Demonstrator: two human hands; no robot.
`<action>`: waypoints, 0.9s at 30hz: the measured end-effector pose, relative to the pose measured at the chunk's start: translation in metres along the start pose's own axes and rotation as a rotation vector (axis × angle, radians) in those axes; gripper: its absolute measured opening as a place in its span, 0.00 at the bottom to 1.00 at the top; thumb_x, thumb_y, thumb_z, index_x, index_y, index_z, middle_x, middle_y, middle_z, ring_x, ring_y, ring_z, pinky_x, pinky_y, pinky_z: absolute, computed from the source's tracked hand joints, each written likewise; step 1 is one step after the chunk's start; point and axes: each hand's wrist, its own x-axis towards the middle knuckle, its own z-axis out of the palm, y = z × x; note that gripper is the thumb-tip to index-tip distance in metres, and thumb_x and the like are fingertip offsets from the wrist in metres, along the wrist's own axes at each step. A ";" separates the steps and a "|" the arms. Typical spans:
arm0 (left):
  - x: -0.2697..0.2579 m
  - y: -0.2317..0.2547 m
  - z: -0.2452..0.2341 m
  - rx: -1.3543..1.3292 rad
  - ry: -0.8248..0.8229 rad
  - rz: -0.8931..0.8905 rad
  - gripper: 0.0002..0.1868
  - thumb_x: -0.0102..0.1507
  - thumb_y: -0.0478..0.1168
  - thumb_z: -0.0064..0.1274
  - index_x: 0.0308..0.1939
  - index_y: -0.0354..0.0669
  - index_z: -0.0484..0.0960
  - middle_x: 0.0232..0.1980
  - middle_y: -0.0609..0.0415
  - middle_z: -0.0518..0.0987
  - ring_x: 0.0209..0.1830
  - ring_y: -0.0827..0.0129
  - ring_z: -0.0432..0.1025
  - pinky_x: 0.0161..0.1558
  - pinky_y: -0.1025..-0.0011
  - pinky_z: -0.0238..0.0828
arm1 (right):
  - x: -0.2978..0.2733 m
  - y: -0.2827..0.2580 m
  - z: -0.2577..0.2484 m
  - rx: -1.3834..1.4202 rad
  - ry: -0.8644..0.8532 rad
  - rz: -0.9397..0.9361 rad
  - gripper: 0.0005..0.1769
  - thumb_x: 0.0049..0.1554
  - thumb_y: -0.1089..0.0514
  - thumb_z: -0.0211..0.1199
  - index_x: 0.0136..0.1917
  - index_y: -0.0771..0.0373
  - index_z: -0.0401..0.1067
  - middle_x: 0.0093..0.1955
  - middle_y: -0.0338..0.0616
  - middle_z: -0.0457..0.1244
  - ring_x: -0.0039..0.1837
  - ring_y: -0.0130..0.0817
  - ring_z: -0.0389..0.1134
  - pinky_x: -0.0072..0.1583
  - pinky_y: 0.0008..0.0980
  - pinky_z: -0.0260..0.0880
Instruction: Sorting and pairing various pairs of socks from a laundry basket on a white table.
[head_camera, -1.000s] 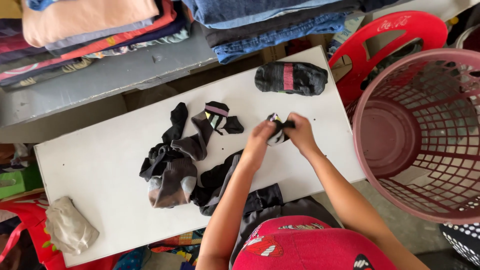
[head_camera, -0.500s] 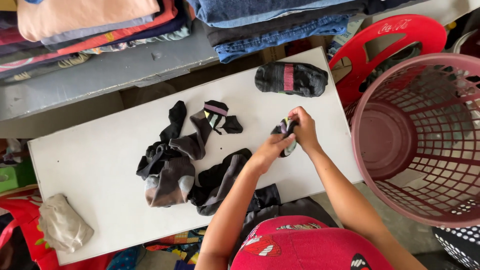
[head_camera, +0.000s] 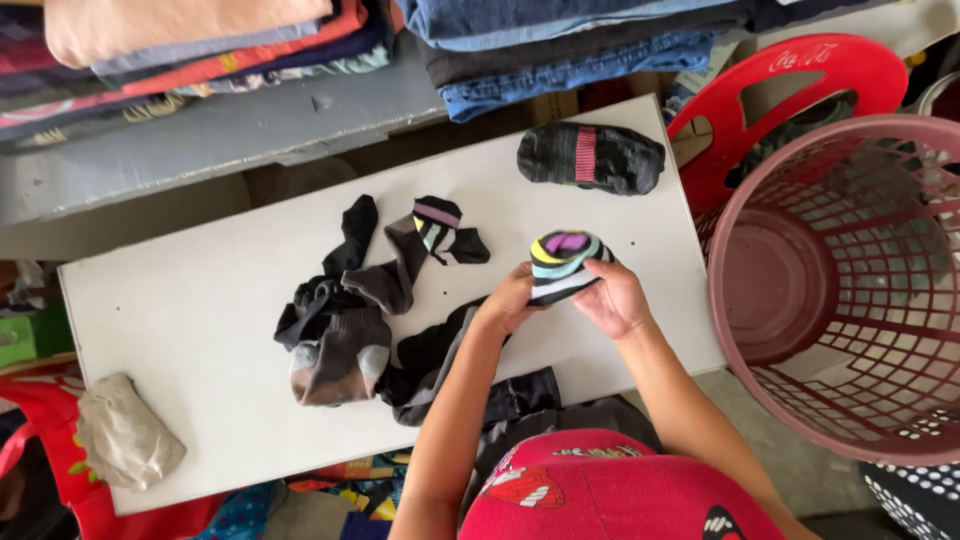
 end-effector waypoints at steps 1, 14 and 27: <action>0.009 -0.010 -0.008 0.060 0.010 0.008 0.15 0.70 0.42 0.54 0.58 0.42 0.81 0.46 0.57 0.82 0.38 0.73 0.73 0.36 0.71 0.68 | 0.002 0.004 0.004 0.123 0.000 0.035 0.28 0.61 0.58 0.59 0.73 0.67 0.63 0.71 0.50 0.62 0.73 0.42 0.64 0.74 0.44 0.65; 0.012 -0.020 0.034 -0.072 -0.152 -0.077 0.26 0.67 0.46 0.56 0.67 0.41 0.73 0.66 0.53 0.76 0.65 0.65 0.72 0.66 0.60 0.70 | 0.007 0.002 0.017 0.391 -0.472 0.196 0.72 0.48 0.16 0.60 0.84 0.70 0.47 0.83 0.61 0.50 0.80 0.57 0.54 0.73 0.55 0.59; -0.057 0.119 0.065 -0.088 0.224 0.205 0.35 0.66 0.64 0.41 0.59 0.36 0.79 0.53 0.52 0.83 0.52 0.72 0.78 0.54 0.71 0.74 | 0.019 -0.013 -0.015 -0.044 -0.082 0.258 0.62 0.54 0.19 0.53 0.80 0.71 0.53 0.78 0.52 0.56 0.77 0.44 0.58 0.75 0.42 0.56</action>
